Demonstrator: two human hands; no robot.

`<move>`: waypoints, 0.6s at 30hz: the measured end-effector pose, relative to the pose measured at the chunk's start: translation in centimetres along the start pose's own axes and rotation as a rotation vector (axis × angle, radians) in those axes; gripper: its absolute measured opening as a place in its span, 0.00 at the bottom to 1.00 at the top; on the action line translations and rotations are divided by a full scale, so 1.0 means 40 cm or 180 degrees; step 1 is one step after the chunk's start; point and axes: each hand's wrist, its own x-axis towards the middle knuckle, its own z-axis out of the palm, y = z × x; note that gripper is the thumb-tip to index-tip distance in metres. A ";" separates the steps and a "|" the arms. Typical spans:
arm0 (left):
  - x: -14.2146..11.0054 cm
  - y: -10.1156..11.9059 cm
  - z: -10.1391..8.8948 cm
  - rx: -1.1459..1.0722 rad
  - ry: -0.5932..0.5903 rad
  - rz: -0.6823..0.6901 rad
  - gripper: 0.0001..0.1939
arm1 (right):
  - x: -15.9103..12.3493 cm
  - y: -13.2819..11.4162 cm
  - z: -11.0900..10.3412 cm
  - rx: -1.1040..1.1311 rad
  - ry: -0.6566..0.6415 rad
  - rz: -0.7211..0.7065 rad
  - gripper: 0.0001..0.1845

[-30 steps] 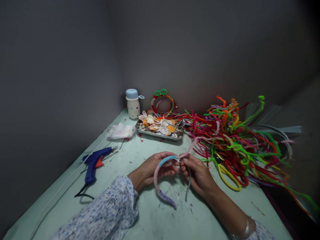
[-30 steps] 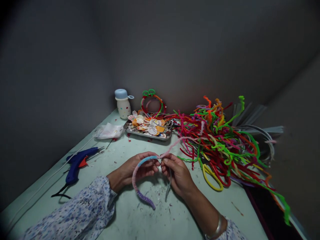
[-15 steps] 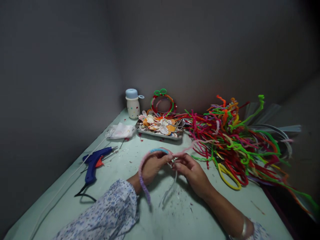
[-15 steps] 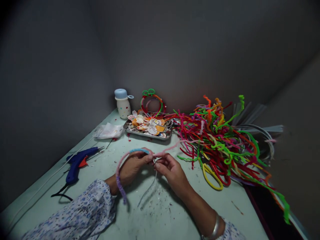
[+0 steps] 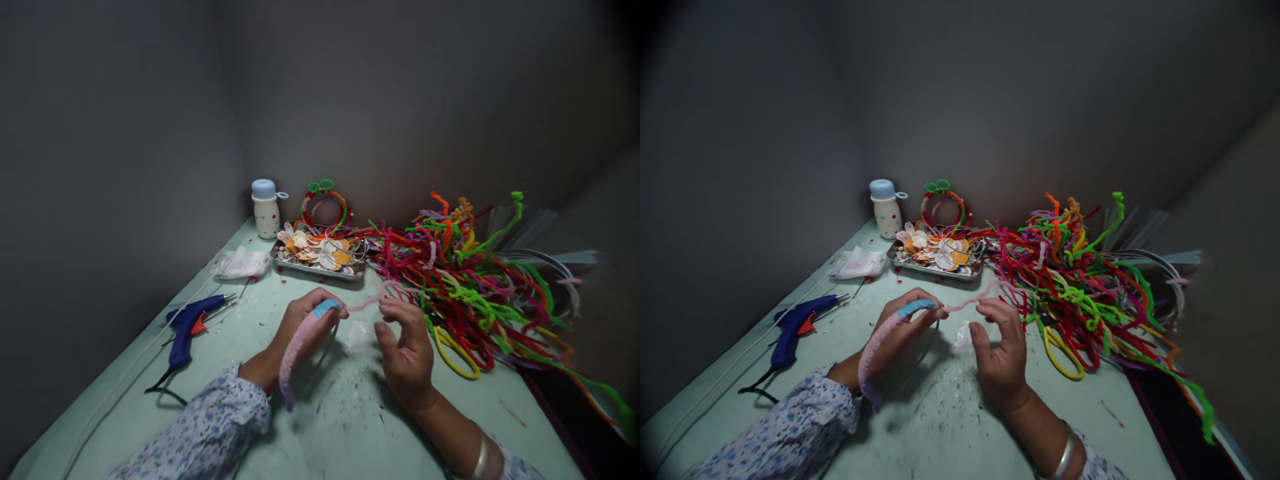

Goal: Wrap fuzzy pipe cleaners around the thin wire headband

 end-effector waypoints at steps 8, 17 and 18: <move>-0.038 0.016 -0.004 0.0223 -0.0207 0.0118 0.07 | -0.002 -0.024 0.003 -0.0452 -0.0722 -0.0819 0.22; -0.051 -0.003 -0.006 0.0582 0.0047 0.0562 0.06 | -0.008 -0.026 0.009 -0.0181 -0.0942 -0.0448 0.10; -0.049 -0.010 -0.005 0.0583 0.0069 0.0515 0.07 | -0.007 -0.026 0.010 -0.0188 -0.0930 -0.0418 0.09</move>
